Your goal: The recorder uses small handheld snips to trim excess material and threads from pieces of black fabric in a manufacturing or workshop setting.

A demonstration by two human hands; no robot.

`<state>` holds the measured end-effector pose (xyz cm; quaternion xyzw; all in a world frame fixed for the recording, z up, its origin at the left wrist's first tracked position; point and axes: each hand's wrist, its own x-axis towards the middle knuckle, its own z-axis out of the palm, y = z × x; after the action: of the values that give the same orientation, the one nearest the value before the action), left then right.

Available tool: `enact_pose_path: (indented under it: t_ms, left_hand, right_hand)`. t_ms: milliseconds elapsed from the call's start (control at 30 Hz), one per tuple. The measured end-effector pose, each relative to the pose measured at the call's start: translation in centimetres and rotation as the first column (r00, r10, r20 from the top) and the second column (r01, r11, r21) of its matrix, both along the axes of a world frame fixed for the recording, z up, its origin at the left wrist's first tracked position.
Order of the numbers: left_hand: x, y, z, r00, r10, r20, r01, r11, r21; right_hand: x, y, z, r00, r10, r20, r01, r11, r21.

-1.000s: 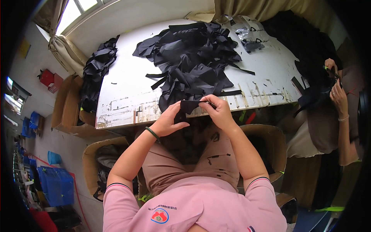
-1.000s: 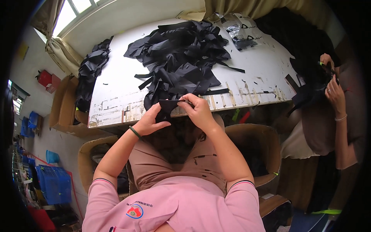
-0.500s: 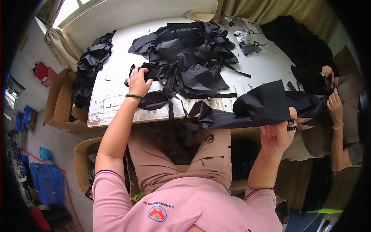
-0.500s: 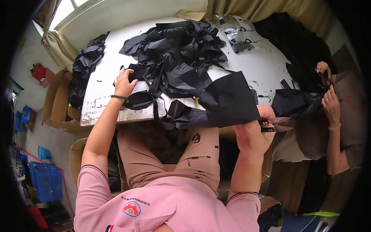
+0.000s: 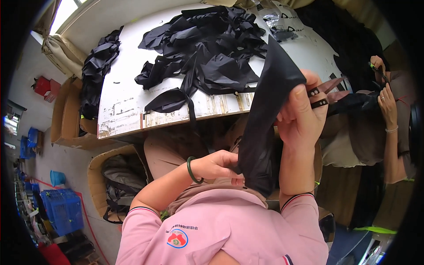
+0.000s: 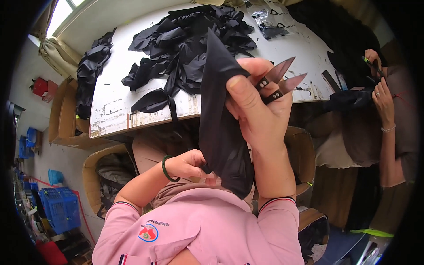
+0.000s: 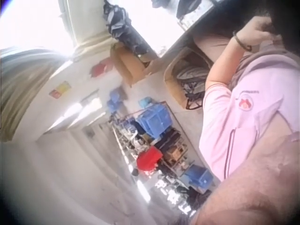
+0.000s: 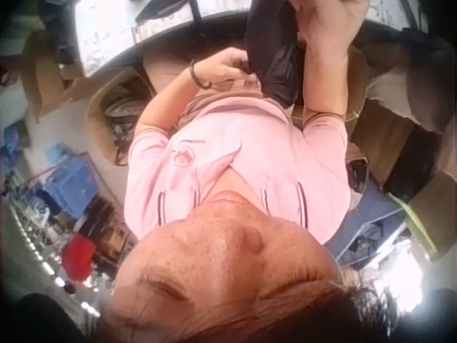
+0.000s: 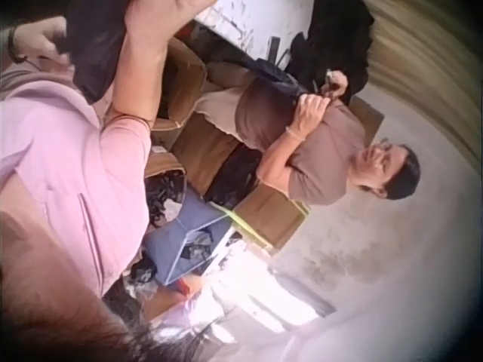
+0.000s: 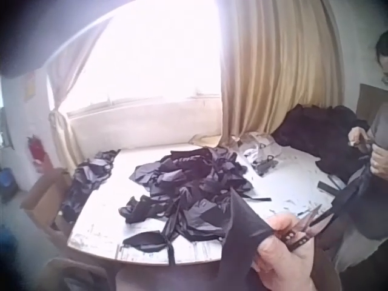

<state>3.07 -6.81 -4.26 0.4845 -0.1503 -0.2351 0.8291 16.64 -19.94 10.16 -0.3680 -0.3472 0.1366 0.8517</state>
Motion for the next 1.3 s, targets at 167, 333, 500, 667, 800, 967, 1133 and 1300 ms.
enact_pose_path:
  t_ms: [167, 333, 500, 667, 800, 967, 1133, 1300]
  left_hand:
    - [0.7, 1.7, -0.7, 0.947, 0.306, -0.103, -0.319, 0.935, -0.153]
    - [2.7, 8.2, 1.3, 0.743, 0.646, -0.177, -0.644, 0.615, -0.455]
    - [2.4, 10.3, 3.8, 0.448, 0.889, -0.091, -0.831, 0.376, -0.409]
    - [0.5, 9.5, 4.6, 0.363, 0.932, 0.014, -0.883, 0.349, -0.313]
    - [-0.6, 8.0, 3.1, 0.374, 0.926, 0.046, -0.903, 0.375, -0.21]
    - [-1.3, 6.1, 1.4, 0.446, 0.885, 0.138, -0.885, 0.458, -0.08]
    - [-0.4, 4.1, -0.9, 0.424, 0.905, 0.032, -0.875, 0.418, -0.245]
    - [-0.1, 2.1, -0.1, 0.634, 0.764, -0.117, -0.604, 0.395, -0.692]
  right_hand:
    - [-1.4, -1.2, -0.6, 0.981, 0.172, 0.094, -0.17, 0.985, -0.028]
    - [-3.8, -1.1, -3.5, 0.554, 0.722, 0.415, -0.448, 0.678, -0.583]
    - [-7.3, -2.6, -10.6, 0.583, 0.717, 0.382, -0.148, 0.556, -0.818]
    - [-5.2, -2.6, -11.8, 0.872, 0.245, 0.423, 0.086, 0.776, -0.625]
    - [-1.6, 0.8, -11.3, 0.988, -0.055, -0.148, -0.05, 0.782, -0.622]
    - [-1.8, 3.1, -10.4, 0.987, -0.146, 0.074, 0.162, 0.821, -0.548]
    - [-7.2, 5.0, -8.0, 0.814, 0.141, 0.563, 0.159, 0.879, -0.449]
    - [-10.5, 4.9, -10.2, 0.539, 0.402, 0.74, 0.052, 0.861, -0.506]
